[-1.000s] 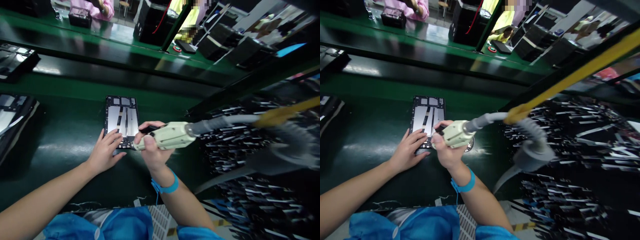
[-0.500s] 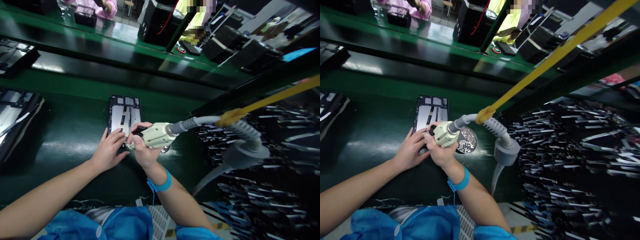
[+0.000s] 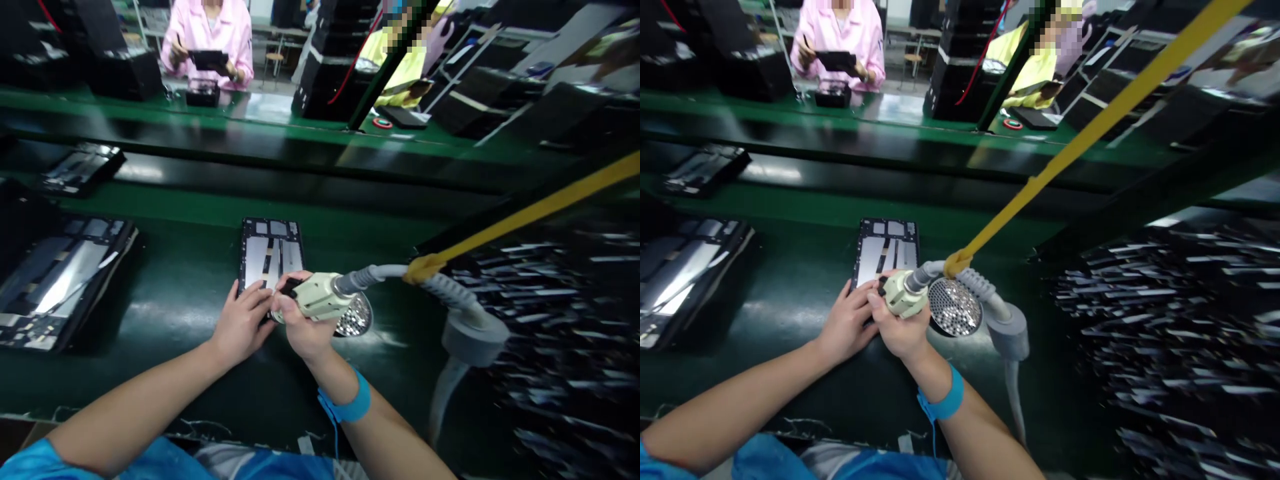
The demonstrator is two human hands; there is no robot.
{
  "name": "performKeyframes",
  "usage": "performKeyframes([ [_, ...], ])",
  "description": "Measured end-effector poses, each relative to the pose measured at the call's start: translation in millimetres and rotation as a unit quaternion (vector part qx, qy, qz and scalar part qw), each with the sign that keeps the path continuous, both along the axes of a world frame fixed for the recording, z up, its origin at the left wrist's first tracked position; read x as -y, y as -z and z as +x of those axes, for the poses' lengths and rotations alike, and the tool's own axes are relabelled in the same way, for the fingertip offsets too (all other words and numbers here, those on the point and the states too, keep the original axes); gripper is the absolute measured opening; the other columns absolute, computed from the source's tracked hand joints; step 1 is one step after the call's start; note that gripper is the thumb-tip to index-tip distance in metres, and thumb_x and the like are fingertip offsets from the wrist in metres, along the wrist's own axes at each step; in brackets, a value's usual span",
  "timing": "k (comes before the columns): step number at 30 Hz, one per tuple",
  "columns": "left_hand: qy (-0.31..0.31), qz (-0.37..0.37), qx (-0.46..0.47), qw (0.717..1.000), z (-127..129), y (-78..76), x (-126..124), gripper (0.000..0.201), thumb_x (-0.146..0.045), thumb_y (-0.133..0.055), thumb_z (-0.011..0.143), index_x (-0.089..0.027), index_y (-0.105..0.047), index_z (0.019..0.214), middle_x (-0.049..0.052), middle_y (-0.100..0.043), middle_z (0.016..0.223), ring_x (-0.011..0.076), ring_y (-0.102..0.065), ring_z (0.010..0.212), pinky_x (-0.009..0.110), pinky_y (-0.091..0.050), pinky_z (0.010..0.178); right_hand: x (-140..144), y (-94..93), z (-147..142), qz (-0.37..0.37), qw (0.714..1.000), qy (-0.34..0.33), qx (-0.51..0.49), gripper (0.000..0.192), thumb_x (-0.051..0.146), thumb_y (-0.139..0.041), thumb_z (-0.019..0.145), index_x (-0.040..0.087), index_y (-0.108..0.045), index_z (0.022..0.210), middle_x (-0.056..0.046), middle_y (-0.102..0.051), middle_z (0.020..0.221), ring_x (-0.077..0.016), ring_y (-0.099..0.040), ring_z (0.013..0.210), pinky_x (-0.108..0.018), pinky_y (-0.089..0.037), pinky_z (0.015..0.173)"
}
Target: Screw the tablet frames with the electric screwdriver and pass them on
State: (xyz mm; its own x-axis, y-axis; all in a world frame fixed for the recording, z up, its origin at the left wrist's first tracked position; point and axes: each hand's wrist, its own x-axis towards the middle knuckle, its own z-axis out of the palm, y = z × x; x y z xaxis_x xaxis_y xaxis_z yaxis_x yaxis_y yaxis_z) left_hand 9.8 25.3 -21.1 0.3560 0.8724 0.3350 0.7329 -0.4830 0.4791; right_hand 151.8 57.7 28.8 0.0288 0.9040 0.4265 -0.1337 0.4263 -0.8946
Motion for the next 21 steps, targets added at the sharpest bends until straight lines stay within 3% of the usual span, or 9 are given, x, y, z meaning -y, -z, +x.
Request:
performKeyframes([
  [3,-0.02,0.023,-0.03,0.999,-2.7,1.2,-23.5,0.035,-0.033,-0.062,0.099,-0.026,-0.064,0.133,0.012,-0.067,0.136,0.0309,-0.052,0.141,0.066,-0.028,0.122,-7.0,-10.3,10.5,0.015,0.999,0.023,-0.039,0.03,0.024,-0.074,0.087,0.025,-0.063,0.114,-0.002,-0.068,0.099,-0.0111,-0.065,0.06,-0.028,-0.059,0.057],
  [6,-0.075,0.051,-0.053,0.994,-12.4,-5.5,-80.3,0.031,-0.031,-0.062,0.099,-0.021,-0.067,0.128,0.014,-0.067,0.136,0.0328,-0.048,0.144,0.066,-0.021,0.125,-12.4,-22.1,26.3,0.035,0.995,0.057,-0.078,0.026,0.027,-0.073,0.088,0.025,-0.063,0.112,-0.001,-0.067,0.097,-0.0111,-0.064,0.056,-0.026,-0.056,0.05],
  [9,-0.139,0.078,-0.045,0.986,-20.4,-18.0,-138.5,0.036,-0.028,-0.056,0.101,-0.012,-0.064,0.132,0.024,-0.055,0.149,0.0401,-0.034,0.152,0.071,-0.015,0.124,-15.1,-24.6,40.1,0.031,0.994,0.092,-0.051,0.025,0.029,-0.075,0.087,0.022,-0.063,0.108,-0.002,-0.067,0.095,-0.0121,-0.064,0.055,-0.026,-0.053,0.047],
  [12,-0.16,0.091,-0.029,0.983,-18.3,-22.5,-150.7,0.042,-0.028,-0.055,0.101,-0.008,-0.061,0.137,0.028,-0.048,0.153,0.0426,-0.031,0.153,0.072,-0.019,0.122,-17.2,-20.3,49.5,0.013,0.994,0.112,0.009,0.025,0.031,-0.076,0.084,0.019,-0.063,0.102,-0.004,-0.069,0.091,-0.0131,-0.064,0.054,-0.028,-0.055,0.049],
  [14,-0.145,0.09,-0.02,0.985,-15.2,-18.5,-123.9,0.041,-0.029,-0.061,0.098,-0.012,-0.063,0.135,0.024,-0.055,0.149,0.0394,-0.04,0.149,0.066,-0.028,0.123,-18.3,-18.5,54.0,0.008,0.993,0.118,0.028,0.026,0.034,-0.076,0.084,0.018,-0.063,0.101,-0.005,-0.07,0.089,-0.014,-0.064,0.055,-0.029,-0.056,0.051],
  [17,-0.137,0.083,-0.004,0.987,-22.6,-12.3,-46.3,0.035,-0.029,-0.062,0.096,-0.02,-0.067,0.13,0.017,-0.065,0.137,0.0311,-0.059,0.134,0.056,-0.045,0.117,-18.9,-19.7,58.8,-0.001,0.992,0.121,0.029,0.029,0.036,-0.076,0.082,0.017,-0.063,0.1,-0.005,-0.07,0.085,-0.0149,-0.064,0.055,-0.03,-0.056,0.051],
  [19,-0.144,0.073,0.02,0.987,-40.9,-15.2,13.4,0.03,-0.029,-0.055,0.1,-0.022,-0.068,0.126,0.014,-0.07,0.128,0.0233,-0.069,0.118,0.041,-0.058,0.103,-19.2,-21.7,60.3,-0.011,0.992,0.121,0.032,0.029,0.036,-0.077,0.081,0.017,-0.064,0.098,-0.004,-0.07,0.08,-0.0154,-0.063,0.054,-0.03,-0.056,0.051],
  [21,-0.199,0.046,0.13,0.97,-70.2,-24.9,65.9,0.024,-0.032,-0.055,0.101,-0.024,-0.072,0.115,0.01,-0.073,0.118,0.023,-0.071,0.109,0.039,-0.061,0.096,-19.7,-23.3,60.4,-0.02,0.992,0.124,0.034,0.028,0.037,-0.077,0.08,0.017,-0.065,0.097,-0.004,-0.068,0.075,-0.0162,-0.063,0.054,-0.03,-0.056,0.051],
])
